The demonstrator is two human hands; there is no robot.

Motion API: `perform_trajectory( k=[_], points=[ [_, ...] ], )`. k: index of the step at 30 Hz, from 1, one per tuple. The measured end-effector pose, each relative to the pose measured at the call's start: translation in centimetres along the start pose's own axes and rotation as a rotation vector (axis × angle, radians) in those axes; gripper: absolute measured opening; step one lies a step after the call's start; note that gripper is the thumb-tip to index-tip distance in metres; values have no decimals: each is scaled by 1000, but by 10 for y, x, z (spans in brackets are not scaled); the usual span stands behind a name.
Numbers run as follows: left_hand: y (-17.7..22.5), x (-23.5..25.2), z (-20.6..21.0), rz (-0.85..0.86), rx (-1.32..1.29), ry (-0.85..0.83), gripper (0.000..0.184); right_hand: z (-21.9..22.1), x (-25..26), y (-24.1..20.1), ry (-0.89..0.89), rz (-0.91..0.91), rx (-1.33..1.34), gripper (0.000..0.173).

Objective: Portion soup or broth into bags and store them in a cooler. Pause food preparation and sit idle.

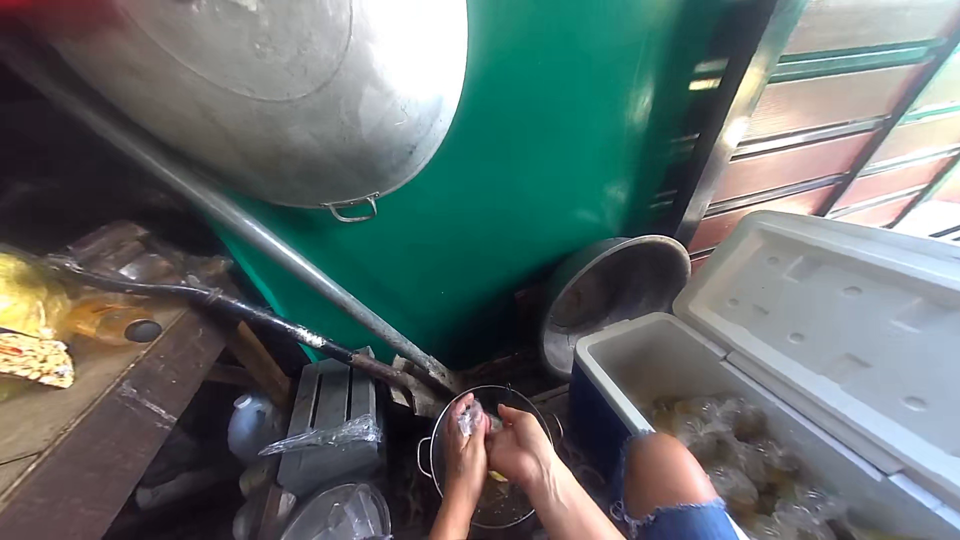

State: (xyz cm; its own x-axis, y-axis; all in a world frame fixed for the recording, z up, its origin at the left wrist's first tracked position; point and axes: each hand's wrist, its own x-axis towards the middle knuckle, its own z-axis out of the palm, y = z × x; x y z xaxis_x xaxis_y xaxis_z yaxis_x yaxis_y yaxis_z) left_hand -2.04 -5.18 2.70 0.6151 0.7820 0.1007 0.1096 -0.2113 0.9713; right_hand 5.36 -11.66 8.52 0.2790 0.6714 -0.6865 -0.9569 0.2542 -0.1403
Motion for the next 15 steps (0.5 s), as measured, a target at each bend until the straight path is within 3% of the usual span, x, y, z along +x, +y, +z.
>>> perform_trajectory(
  k=[4,7,8,11,15],
  points=[
    [31,-14,1,-429,-595,215,31,0,1,6,29,4,6,35],
    [28,-17,7,-511,-715,344,29,-10,-2,18,40,-175,-147,16],
    [27,-19,12,-504,-700,370,31,-15,-3,21,31,-269,-259,12],
    [18,-30,22,-352,-536,337,44,-29,-14,17,-53,-466,-786,38],
    [0,-33,24,98,-165,184,48,-19,-50,-16,-122,-594,-1733,50]
  ],
)
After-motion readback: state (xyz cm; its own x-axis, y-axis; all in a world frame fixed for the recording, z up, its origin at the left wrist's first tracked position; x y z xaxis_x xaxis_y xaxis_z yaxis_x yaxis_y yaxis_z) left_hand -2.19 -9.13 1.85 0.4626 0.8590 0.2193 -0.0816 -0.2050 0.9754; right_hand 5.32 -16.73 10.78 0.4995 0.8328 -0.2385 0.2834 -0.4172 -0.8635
